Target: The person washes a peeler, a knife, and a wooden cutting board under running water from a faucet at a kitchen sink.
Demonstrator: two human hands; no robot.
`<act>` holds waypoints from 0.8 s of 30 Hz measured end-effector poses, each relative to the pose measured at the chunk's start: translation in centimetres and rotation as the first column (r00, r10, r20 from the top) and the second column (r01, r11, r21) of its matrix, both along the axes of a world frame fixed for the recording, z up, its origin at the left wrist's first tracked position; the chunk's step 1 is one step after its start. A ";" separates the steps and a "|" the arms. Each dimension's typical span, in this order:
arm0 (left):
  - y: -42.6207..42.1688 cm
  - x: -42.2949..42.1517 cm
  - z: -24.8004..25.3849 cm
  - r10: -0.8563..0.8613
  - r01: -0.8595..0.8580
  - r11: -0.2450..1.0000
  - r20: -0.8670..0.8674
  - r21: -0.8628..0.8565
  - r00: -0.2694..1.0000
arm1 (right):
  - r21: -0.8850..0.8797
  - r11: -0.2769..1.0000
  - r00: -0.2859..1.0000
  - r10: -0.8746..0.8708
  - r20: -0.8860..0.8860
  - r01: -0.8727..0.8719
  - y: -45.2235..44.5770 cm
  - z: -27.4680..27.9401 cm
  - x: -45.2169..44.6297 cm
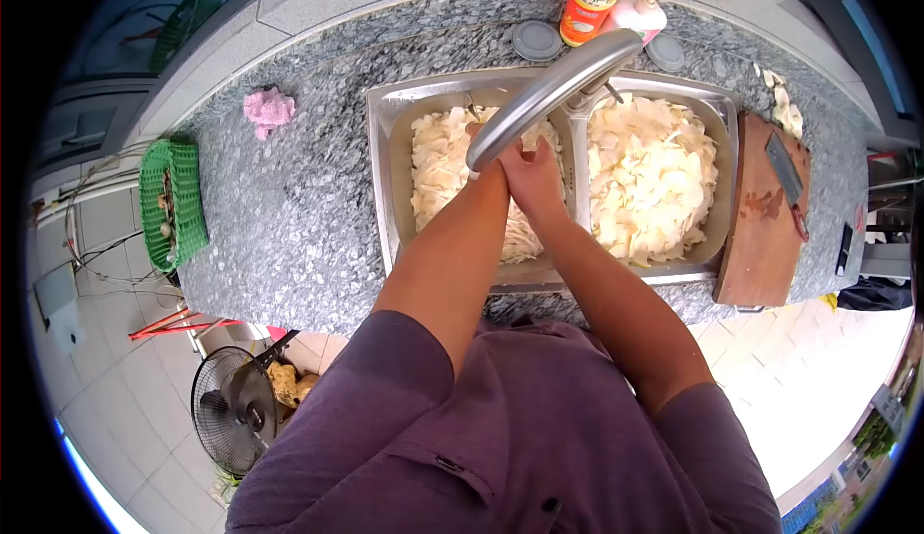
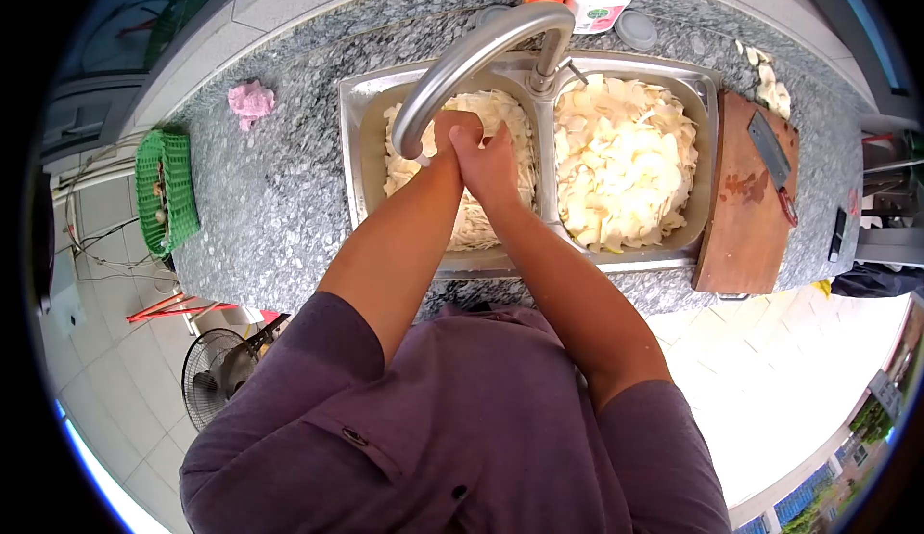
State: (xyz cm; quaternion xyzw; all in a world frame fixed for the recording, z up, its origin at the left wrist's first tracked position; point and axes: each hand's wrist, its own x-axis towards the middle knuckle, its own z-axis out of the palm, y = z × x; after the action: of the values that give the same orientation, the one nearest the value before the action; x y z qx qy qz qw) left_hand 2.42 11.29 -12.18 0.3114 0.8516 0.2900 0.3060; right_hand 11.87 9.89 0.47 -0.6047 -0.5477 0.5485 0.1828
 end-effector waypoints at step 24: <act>-2.4 -2.0 -0.4 0.215 -0.296 0.954 0.611 0.033 0.762 | 0.686 0.660 0.867 0.490 -0.083 -0.307 -1.1 0.0 -2.8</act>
State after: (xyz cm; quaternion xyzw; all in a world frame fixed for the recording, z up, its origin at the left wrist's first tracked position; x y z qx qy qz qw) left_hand 0.39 8.92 -12.59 0.1030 0.7245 0.4665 0.4968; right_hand 9.04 8.74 0.46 -0.2882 -0.7943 0.4239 0.3260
